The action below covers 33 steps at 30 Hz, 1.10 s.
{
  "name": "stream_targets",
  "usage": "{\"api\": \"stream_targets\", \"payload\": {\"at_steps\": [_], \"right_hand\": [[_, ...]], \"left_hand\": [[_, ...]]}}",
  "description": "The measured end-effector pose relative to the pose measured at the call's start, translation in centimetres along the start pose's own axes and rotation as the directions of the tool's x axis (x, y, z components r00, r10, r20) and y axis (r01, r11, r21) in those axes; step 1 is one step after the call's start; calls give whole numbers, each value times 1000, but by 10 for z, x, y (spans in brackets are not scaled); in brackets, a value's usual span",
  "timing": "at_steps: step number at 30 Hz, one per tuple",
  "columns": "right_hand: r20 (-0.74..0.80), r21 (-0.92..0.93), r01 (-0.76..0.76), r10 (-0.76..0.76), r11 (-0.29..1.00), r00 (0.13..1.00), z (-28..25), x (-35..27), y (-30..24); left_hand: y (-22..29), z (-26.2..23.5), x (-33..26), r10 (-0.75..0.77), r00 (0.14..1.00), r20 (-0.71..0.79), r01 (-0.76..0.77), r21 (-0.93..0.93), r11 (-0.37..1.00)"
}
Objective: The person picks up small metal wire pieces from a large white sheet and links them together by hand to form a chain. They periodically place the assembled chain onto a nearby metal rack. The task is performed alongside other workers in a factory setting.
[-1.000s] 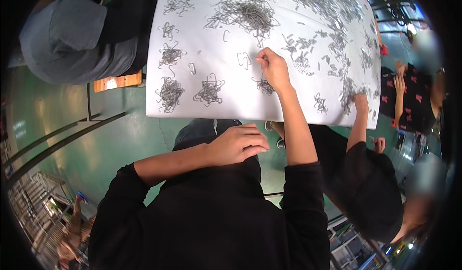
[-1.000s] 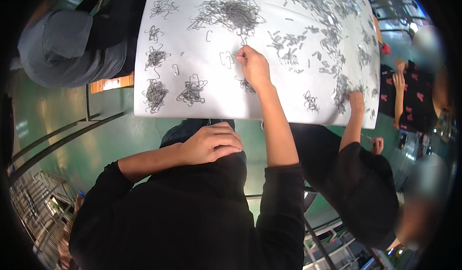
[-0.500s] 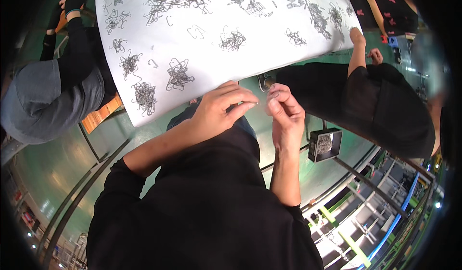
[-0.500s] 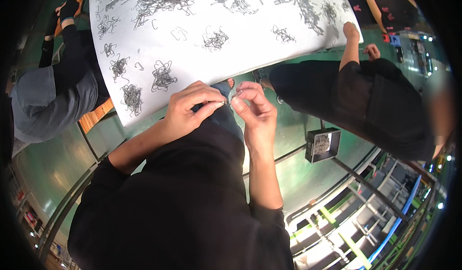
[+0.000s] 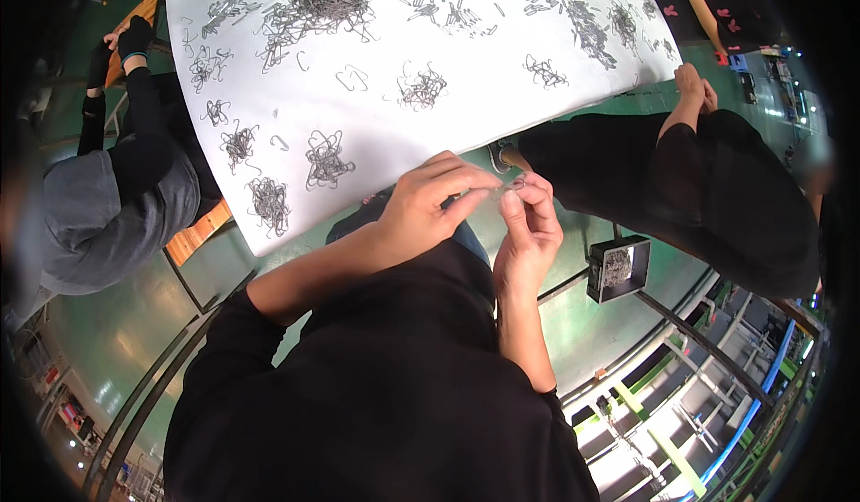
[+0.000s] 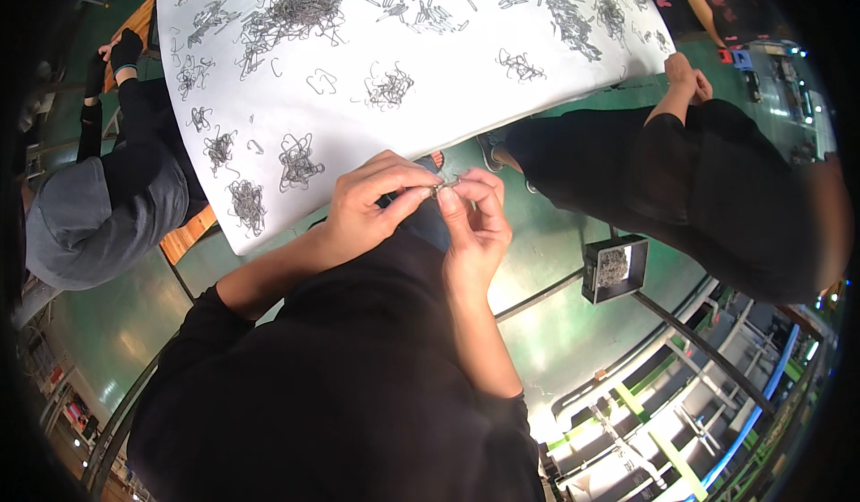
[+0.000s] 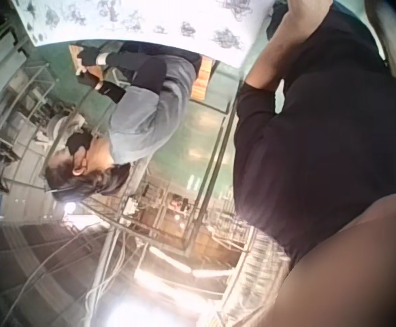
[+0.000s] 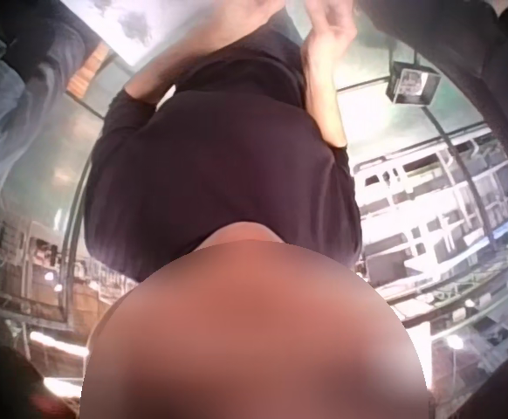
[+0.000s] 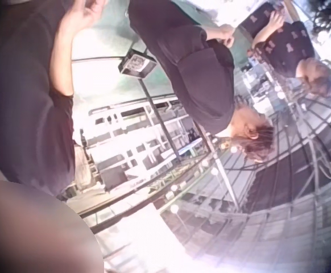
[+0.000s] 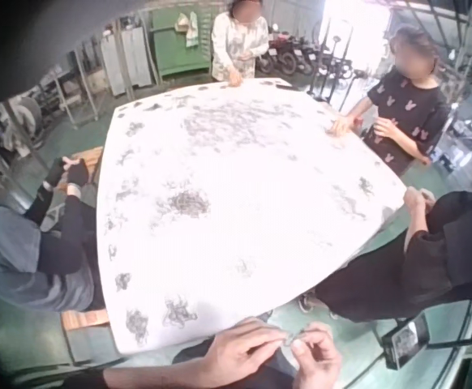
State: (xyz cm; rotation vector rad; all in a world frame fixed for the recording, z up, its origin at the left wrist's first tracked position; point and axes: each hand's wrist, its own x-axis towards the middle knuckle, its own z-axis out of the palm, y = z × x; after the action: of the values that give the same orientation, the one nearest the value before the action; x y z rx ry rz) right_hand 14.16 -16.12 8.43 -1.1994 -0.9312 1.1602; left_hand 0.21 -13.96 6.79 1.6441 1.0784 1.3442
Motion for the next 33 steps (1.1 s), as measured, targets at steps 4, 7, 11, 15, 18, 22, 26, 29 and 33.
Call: {"api": "stream_targets", "payload": {"at_steps": [4, 7, 11, 15, 18, 22, 26, 29, 33], "right_hand": [[-4, -51, 102, -103, 993, 995, -7, 13, 2], [-12, -82, 160, -161, 984, 987, -15, 19, 6], [-1, -198, 289, -295, 937, 955, -24, 25, 10], [36, -237, 317, -317, 918, 948, -30, 28, 7], [57, -242, 327, -323, 914, 945, -33, 33, 5], [93, -256, 328, -314, 909, 945, -37, 39, 3], [118, -260, 313, -291, 914, 949, -36, 40, 4], [120, -261, 286, -263, 922, 957, -35, 37, 3], [117, -322, 283, -259, 903, 959, -35, 31, 4]], "left_hand": [[-8, 9, 13, 91, 996, 6, -91, 16, 996], [-12, 17, 20, 145, 989, 37, -146, 39, 989], [-17, 24, 25, 181, 979, 88, -186, 48, 981], [-29, 23, 26, 181, 970, 162, -183, 0, 983], [-64, 2, 45, 115, 973, 200, -151, 174, 973], [-164, -34, 120, -73, 972, -225, 193, 581, 790], [-231, -50, 153, -89, 968, -234, 238, 754, 613], [-245, -56, 162, -84, 996, -35, 75, 843, 532], [-229, -61, 162, -211, 975, -72, 170, 853, 493]]}}
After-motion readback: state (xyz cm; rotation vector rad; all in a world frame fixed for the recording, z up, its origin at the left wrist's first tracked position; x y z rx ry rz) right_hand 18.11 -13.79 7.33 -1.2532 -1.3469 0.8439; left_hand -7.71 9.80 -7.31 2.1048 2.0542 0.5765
